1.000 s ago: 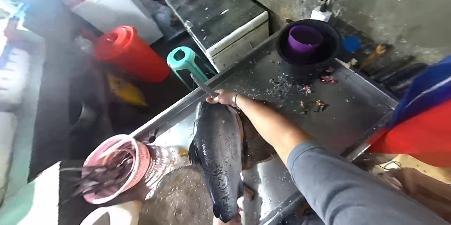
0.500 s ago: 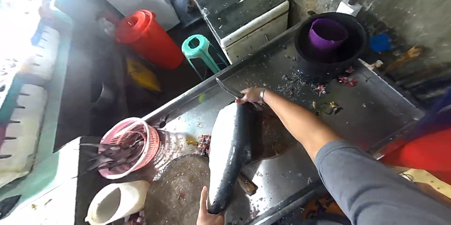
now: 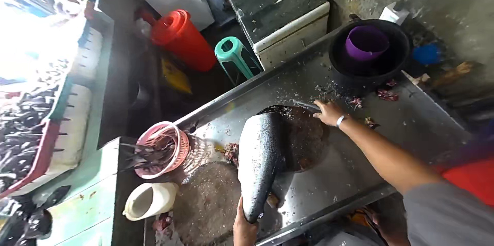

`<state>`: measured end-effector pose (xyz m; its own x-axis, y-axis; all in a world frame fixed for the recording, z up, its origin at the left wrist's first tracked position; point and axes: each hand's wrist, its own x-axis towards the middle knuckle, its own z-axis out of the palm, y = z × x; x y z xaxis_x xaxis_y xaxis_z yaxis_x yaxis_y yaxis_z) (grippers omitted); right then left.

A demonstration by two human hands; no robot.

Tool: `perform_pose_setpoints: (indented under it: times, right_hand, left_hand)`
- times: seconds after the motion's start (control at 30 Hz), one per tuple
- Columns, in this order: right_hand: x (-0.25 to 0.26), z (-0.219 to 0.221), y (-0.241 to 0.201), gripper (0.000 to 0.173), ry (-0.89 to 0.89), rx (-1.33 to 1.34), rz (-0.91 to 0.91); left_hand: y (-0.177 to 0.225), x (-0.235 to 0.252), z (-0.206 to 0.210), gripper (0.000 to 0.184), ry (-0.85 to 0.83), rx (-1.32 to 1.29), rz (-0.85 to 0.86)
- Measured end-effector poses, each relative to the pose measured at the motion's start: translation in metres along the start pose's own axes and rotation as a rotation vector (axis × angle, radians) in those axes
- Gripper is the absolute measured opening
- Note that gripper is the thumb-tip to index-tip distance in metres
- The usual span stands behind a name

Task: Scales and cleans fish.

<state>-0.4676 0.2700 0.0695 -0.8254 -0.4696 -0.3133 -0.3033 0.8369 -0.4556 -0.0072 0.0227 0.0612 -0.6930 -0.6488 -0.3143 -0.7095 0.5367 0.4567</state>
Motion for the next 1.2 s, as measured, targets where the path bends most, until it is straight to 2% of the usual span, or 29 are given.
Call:
perform_pose_setpoints:
  times: [0.07,0.2,0.27,0.33,0.4,0.47,0.53,0.63,0.7,0.77,0.83,0.9,0.93,1.0,1.1,1.2]
  right_hand:
    - [-0.019,0.013,-0.006,0.045,0.101,0.067,-0.140]
    - [-0.040,0.035,-0.039,0.046,0.034,0.051,-0.378]
    - [-0.031,0.046,-0.045,0.046,0.013,0.016,-0.433]
    - [-0.006,0.048,-0.041,0.045,0.011,0.027,-0.339]
    - [0.007,0.046,-0.041,0.044,0.092,0.057,-0.233]
    - [0.000,0.044,-0.053,0.044,0.147,0.060,-0.257]
    - [-0.005,0.045,-0.060,0.046,0.079,0.048,-0.300]
    - [0.009,0.052,-0.046,0.044,0.018,0.110,-0.134]
    - [0.001,0.048,-0.054,0.045,0.048,0.132,-0.119]
    - [-0.006,0.051,-0.067,0.048,0.000,0.139,-0.164]
    - [-0.002,0.057,-0.065,0.046,-0.038,0.177,-0.079]
    - [-0.001,0.055,-0.069,0.044,0.024,0.215,-0.008]
    - [-0.009,0.052,-0.077,0.044,0.060,0.235,-0.033]
    - [-0.018,0.053,-0.088,0.047,0.010,0.236,-0.080]
    - [-0.011,0.064,-0.072,0.045,-0.039,0.218,0.015]
    - [-0.020,0.058,-0.077,0.048,0.004,0.141,-0.114]
  left_hand:
    - [0.003,-0.005,0.004,0.122,-0.033,-0.041,-0.041]
    - [0.001,-0.008,0.001,0.122,-0.085,-0.129,-0.087]
    - [0.000,-0.009,-0.006,0.121,-0.114,-0.163,-0.079]
    - [0.005,-0.013,-0.014,0.119,-0.156,-0.192,-0.091]
    - [0.015,-0.015,-0.021,0.107,-0.179,-0.201,-0.120]
    - [0.022,-0.017,-0.026,0.092,-0.195,-0.205,-0.156]
    - [0.026,-0.015,-0.029,0.085,-0.204,-0.219,-0.167]
    - [0.030,-0.020,-0.034,0.078,-0.230,-0.227,-0.197]
    - [0.033,-0.020,-0.039,0.074,-0.229,-0.246,-0.188]
    - [0.034,-0.017,-0.041,0.072,-0.225,-0.281,-0.175]
    - [0.037,-0.022,-0.042,0.072,-0.240,-0.297,-0.189]
    - [0.041,-0.023,-0.044,0.071,-0.242,-0.297,-0.183]
    - [0.042,-0.023,-0.045,0.070,-0.235,-0.304,-0.174]
    - [0.041,-0.019,-0.042,0.071,-0.232,-0.325,-0.166]
    - [0.035,-0.025,-0.036,0.076,-0.246,-0.303,-0.189]
    - [0.034,-0.023,-0.031,0.078,-0.230,-0.241,-0.209]
